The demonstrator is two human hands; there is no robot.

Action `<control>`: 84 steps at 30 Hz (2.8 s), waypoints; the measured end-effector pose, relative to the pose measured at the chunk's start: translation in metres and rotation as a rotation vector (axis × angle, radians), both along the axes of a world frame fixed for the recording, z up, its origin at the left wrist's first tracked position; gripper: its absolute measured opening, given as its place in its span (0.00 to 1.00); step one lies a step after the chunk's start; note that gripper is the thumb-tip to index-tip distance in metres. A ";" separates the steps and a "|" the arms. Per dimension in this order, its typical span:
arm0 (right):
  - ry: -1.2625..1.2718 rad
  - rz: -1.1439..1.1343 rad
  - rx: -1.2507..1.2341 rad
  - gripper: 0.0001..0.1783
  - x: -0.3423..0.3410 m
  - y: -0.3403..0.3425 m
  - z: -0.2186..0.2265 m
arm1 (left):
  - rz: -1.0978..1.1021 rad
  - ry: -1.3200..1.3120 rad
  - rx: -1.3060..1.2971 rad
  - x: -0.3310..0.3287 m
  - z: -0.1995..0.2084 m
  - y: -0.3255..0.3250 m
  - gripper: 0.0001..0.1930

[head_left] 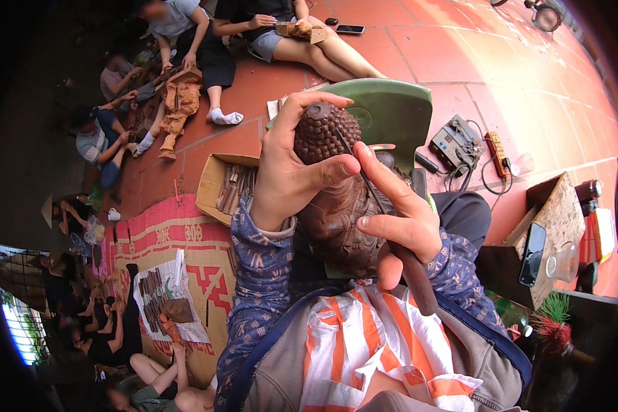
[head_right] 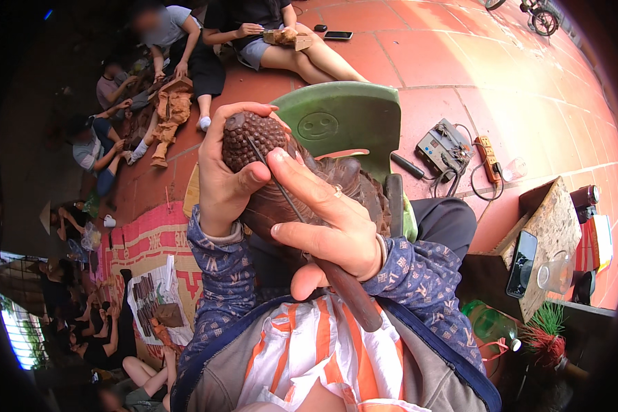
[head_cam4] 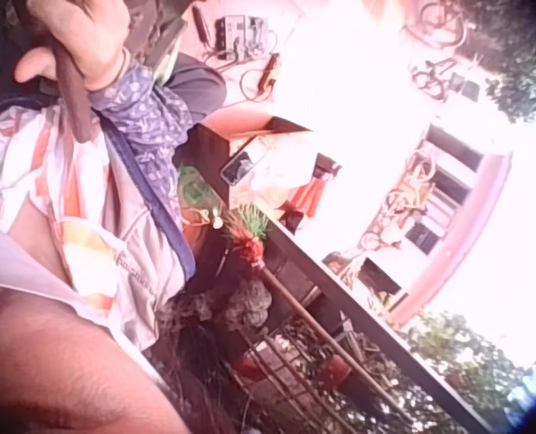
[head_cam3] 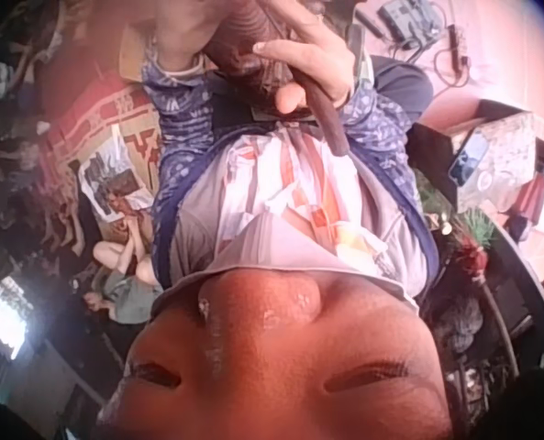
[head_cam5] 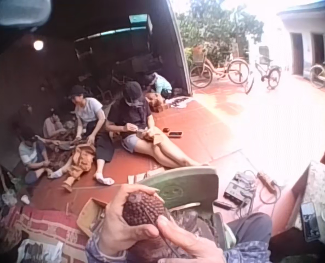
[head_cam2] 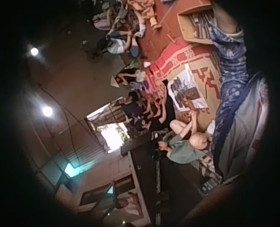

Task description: The person carves a wooden Buddha statue using a chisel, focusing on refining the details of the head and hair. They hold the statue with their left hand and use the chisel with their right hand to shape the surface.

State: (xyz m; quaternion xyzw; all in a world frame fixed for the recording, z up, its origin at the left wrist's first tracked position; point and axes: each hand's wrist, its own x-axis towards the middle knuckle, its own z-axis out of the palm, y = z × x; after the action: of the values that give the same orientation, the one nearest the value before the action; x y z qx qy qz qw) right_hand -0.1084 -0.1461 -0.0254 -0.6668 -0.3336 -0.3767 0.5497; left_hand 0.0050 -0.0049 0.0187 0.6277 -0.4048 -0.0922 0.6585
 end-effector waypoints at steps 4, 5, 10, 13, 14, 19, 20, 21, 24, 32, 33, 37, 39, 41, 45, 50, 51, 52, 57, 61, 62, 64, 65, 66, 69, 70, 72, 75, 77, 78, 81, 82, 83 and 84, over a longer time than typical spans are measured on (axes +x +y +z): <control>0.037 -0.075 -0.086 0.26 -0.001 0.000 0.010 | 0.008 0.004 -0.004 0.000 0.000 0.001 0.35; 0.049 -0.105 -0.119 0.24 -0.002 0.001 0.012 | 0.008 0.007 -0.004 0.000 0.000 0.001 0.35; 0.091 -0.112 -0.069 0.18 -0.007 0.005 0.017 | -0.014 0.008 -0.016 0.001 -0.001 0.001 0.34; 0.082 -0.098 0.005 0.17 -0.006 0.008 0.016 | -0.012 -0.008 -0.009 0.000 0.000 0.000 0.34; 0.071 -0.095 0.040 0.17 -0.005 0.011 0.014 | -0.011 -0.010 -0.010 0.000 0.000 0.000 0.34; -0.003 -0.115 0.136 0.18 0.003 0.022 0.000 | -0.019 -0.008 -0.017 0.000 -0.001 0.000 0.34; -0.026 -0.122 0.158 0.18 0.005 0.025 -0.002 | -0.021 0.009 -0.016 0.000 -0.001 -0.001 0.34; -0.020 -0.135 0.150 0.19 0.006 0.026 -0.003 | -0.022 0.026 -0.015 -0.001 -0.001 0.000 0.34; -0.012 -0.147 0.166 0.19 0.008 0.028 -0.004 | -0.022 0.030 -0.005 -0.002 0.000 0.000 0.35; -0.008 -0.126 0.182 0.19 0.003 0.027 0.000 | -0.024 -0.009 -0.031 0.000 -0.001 -0.002 0.36; -0.006 -0.110 0.198 0.19 0.003 0.026 0.000 | -0.016 -0.017 -0.025 0.000 -0.002 -0.001 0.36; -0.026 0.041 0.404 0.20 0.010 0.026 -0.008 | 0.010 -0.015 -0.016 0.001 -0.004 0.000 0.36; 0.002 0.148 0.528 0.21 0.012 0.023 -0.008 | 0.024 -0.064 -0.008 0.002 -0.004 -0.001 0.36; 0.029 0.224 0.604 0.21 0.011 0.019 -0.007 | 0.047 -0.135 0.006 0.004 -0.003 -0.002 0.34; 0.185 0.241 0.579 0.23 -0.002 0.006 -0.004 | 0.088 -0.236 0.050 0.001 0.006 -0.004 0.30; 0.198 0.232 0.615 0.27 -0.016 -0.011 -0.005 | -0.005 -0.219 0.113 0.010 0.004 0.003 0.31; 0.190 0.222 0.628 0.28 -0.018 -0.014 -0.007 | -0.055 -0.222 0.121 0.015 0.002 0.003 0.32; 0.182 0.213 0.640 0.28 -0.020 -0.016 -0.008 | -0.066 -0.251 0.132 0.017 0.002 0.003 0.32; 0.236 0.131 0.645 0.28 -0.025 -0.020 -0.014 | -0.100 -0.147 0.069 0.012 0.000 -0.002 0.31; 0.241 0.088 0.557 0.27 -0.027 -0.023 -0.019 | -0.045 -0.121 0.072 0.009 -0.002 -0.005 0.30; 0.243 0.073 0.541 0.27 -0.028 -0.024 -0.019 | -0.029 -0.142 0.075 0.008 -0.001 -0.005 0.30; 0.241 0.054 0.539 0.28 -0.031 -0.025 -0.018 | -0.007 -0.156 0.084 0.005 0.002 -0.004 0.29; 0.240 0.045 0.539 0.28 -0.033 -0.025 -0.017 | -0.003 -0.143 0.088 0.004 0.003 -0.003 0.29; 0.237 0.044 0.560 0.28 -0.033 -0.024 -0.017 | -0.001 -0.126 0.092 0.004 0.002 -0.003 0.29; 0.234 0.048 0.596 0.28 -0.034 -0.023 -0.018 | 0.013 -0.126 0.097 0.005 0.001 -0.003 0.28; 0.237 0.053 0.588 0.28 -0.034 -0.023 -0.019 | 0.022 -0.124 0.100 0.004 0.001 -0.003 0.28; 0.241 0.059 0.578 0.28 -0.033 -0.024 -0.020 | 0.042 -0.120 0.106 0.002 0.002 -0.004 0.28; 0.239 0.057 0.576 0.28 -0.033 -0.025 -0.020 | 0.057 -0.230 0.100 -0.001 0.005 -0.001 0.27; 0.239 0.049 0.581 0.28 -0.033 -0.027 -0.020 | 0.127 -0.218 0.101 -0.005 0.002 0.001 0.27; 0.240 0.051 0.592 0.28 -0.033 -0.027 -0.021 | 0.161 -0.209 0.101 -0.007 0.000 0.001 0.27; 0.243 0.069 0.621 0.28 -0.032 -0.026 -0.022 | 0.260 -0.211 0.067 -0.018 -0.002 -0.004 0.28; 0.243 0.081 0.627 0.28 -0.031 -0.026 -0.022 | 0.261 -0.199 0.067 -0.020 -0.001 -0.005 0.28; 0.243 0.093 0.633 0.28 -0.030 -0.025 -0.021 | 0.262 -0.188 0.067 -0.021 -0.001 -0.006 0.28; 0.232 0.109 0.603 0.28 -0.028 -0.025 -0.020 | 0.262 -0.178 0.070 -0.021 -0.001 -0.006 0.28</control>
State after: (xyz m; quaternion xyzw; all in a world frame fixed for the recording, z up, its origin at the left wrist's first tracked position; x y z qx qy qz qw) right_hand -0.1361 -0.1709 -0.0456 -0.4937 -0.1775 -0.3500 0.7760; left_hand -0.0160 -0.0105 0.0179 0.7036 -0.3726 0.0365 0.6040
